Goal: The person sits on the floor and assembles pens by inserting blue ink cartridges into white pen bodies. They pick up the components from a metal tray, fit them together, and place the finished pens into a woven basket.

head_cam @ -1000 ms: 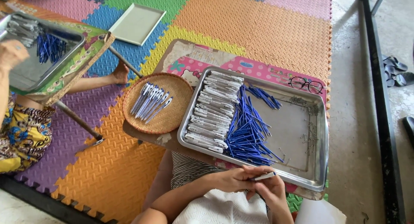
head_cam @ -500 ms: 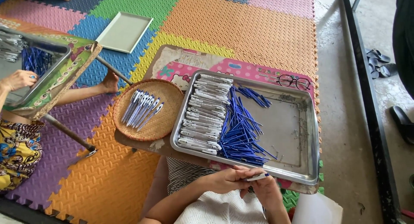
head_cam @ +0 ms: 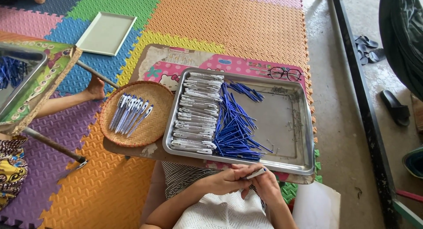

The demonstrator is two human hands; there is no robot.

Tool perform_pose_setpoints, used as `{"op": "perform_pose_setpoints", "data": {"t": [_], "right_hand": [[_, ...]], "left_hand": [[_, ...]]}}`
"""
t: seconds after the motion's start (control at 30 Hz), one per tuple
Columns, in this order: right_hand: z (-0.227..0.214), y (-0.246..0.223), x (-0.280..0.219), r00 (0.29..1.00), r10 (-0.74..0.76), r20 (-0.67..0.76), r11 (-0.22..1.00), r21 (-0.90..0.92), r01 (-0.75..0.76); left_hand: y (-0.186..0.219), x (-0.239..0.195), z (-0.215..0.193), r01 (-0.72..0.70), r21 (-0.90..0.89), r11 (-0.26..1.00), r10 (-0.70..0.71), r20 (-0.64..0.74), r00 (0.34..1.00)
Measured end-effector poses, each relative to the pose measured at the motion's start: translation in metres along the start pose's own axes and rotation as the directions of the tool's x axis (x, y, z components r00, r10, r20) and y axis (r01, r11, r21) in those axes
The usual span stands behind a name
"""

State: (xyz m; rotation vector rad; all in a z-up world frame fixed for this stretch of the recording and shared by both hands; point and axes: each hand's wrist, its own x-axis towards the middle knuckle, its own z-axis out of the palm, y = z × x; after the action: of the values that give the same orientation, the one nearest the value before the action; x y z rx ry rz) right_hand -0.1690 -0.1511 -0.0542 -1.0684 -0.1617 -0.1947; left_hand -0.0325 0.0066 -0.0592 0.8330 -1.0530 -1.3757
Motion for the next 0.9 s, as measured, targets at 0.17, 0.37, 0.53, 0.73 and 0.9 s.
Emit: {"op": "perform_pose_setpoints", "data": {"t": [0.17,0.37,0.53,0.73,0.9], "right_hand": [[0.024,-0.009,0.011,0.979,-0.205,-0.01,0.923,-0.336,0.19],[0.007,0.007,0.016,0.997,-0.04,0.059,0.969,-0.241,0.053],[-0.034,-0.007,0.027,0.946,-0.286,-0.149,0.8,-0.581,0.15],[-0.086,-0.011,0.009,0.764,-0.287,-0.578,0.908,-0.419,0.024],[-0.096,-0.007,0.002,0.75,-0.271,-0.603,0.927,-0.372,0.036]], "left_hand": [[-0.002,-0.003,-0.001,-0.032,0.03,0.999,0.032,0.008,0.999],[-0.012,-0.015,-0.015,-0.246,0.134,0.96,0.259,-0.092,0.961],[0.004,-0.082,-0.082,-0.225,0.269,0.937,0.348,-0.646,0.679],[0.03,-0.181,-0.179,0.847,0.487,0.212,0.676,-0.699,0.233],[0.01,-0.188,-0.236,0.95,0.299,0.086,0.603,-0.775,0.189]]}}
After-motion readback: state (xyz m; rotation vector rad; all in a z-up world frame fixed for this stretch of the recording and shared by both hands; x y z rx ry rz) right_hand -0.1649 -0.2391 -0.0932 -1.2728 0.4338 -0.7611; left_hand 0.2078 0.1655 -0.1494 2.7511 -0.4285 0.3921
